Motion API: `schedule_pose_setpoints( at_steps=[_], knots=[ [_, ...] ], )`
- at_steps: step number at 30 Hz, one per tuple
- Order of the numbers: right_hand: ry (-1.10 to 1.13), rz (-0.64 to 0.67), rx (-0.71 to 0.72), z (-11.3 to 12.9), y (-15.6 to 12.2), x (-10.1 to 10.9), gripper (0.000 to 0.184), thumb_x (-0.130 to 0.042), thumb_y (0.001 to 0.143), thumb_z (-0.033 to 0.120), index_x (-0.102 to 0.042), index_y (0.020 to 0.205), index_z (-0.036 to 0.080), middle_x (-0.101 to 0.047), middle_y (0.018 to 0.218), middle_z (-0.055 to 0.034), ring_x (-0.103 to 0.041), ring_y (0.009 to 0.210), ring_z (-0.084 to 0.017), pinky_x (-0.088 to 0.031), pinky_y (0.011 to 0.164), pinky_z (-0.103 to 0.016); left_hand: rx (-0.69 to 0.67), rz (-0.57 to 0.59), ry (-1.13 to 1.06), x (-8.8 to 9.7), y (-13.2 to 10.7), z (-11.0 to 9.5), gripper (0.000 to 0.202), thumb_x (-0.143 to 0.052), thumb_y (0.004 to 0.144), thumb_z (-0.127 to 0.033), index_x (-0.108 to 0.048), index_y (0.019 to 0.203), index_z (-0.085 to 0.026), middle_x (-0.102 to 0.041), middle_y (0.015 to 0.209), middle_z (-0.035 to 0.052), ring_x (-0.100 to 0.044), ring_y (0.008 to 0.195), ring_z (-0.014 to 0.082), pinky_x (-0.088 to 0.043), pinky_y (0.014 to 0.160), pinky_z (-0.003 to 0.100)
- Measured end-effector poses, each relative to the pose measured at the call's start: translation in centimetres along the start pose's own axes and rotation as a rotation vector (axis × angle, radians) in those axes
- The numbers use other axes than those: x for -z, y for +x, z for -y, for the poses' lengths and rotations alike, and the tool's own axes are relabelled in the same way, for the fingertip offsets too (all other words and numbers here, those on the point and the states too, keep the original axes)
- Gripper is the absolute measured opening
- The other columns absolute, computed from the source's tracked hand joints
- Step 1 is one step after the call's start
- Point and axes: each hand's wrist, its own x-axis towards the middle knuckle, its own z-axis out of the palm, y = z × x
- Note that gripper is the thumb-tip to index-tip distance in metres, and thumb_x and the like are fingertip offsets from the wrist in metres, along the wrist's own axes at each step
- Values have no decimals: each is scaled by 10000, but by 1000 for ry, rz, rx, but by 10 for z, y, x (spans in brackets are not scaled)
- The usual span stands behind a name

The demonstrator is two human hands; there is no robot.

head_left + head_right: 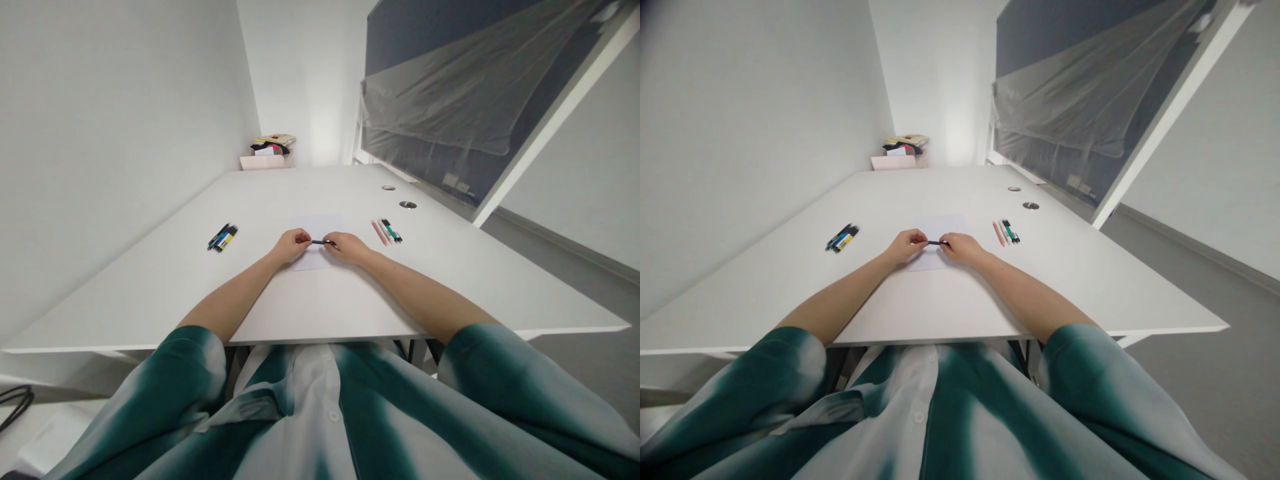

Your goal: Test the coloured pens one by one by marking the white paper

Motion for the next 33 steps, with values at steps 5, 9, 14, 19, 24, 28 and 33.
schedule_pose_setpoints(
  at_steps=[5, 9, 14, 19, 24, 28, 33],
  knots=[
    [-3, 4, -28, -1, 1, 0, 268, -497, 939, 275, -639, 1148, 186, -717, 1053, -79, -644, 915, -195, -416, 755, -266, -20, -6, 35, -1, 2, 3, 122, -670, 717, -245, -634, 788, -153, -693, 767, 33, -629, 729, 159, -518, 783, 340],
    [-12, 8, 21, 0, 1, 2, 324, -389, 993, 294, -680, 1074, 176, -700, 1102, -102, -636, 967, -198, -407, 780, -270, -31, -1, 46, -1, 3, 5, 123, -669, 719, -252, -629, 787, -157, -692, 767, 32, -631, 727, 159, -521, 781, 342],
    [1, -1, -53, 1, 1, 1, 273, -566, 900, 299, -629, 1145, 198, -714, 1041, -72, -638, 893, -202, -401, 730, -267, -33, 6, 61, -1, 2, 5, 129, -668, 717, -264, -632, 788, -162, -694, 777, 31, -634, 738, 163, -524, 792, 346],
    [-5, -2, 3, 1, 0, 2, 273, -451, 963, 299, -669, 1088, 191, -700, 1087, -88, -638, 940, -200, -399, 752, -271, -20, -10, 60, 0, 2, 4, 127, -667, 725, -256, -638, 801, -158, -698, 790, 38, -640, 753, 165, -523, 805, 353],
    [8, -5, -32, 2, 0, 3, 282, -473, 954, 320, -652, 1128, 190, -715, 1061, -85, -643, 922, -208, -396, 736, -274, -14, 6, 57, 0, 1, 2, 140, -664, 725, -249, -643, 821, -150, -704, 814, 51, -646, 773, 172, -520, 824, 366],
    [3, -29, -55, 0, 0, 1, 244, -531, 912, 303, -634, 1106, 198, -723, 1010, -72, -639, 867, -208, -387, 701, -274, 24, 5, 47, -1, 0, 1, 223, -645, 744, -318, -649, 887, -148, -709, 830, 56, -639, 772, 173, -512, 792, 340],
    [7, -65, -29, -3, 1, -2, 225, -529, 915, 310, -633, 1084, 205, -715, 1037, -66, -634, 876, -203, -385, 702, -271, 67, 101, 154, 2, -1, 1, 370, -501, 842, -470, -670, 771, -149, -694, 738, 52, -602, 712, 172, -474, 730, 308]
  ],
)
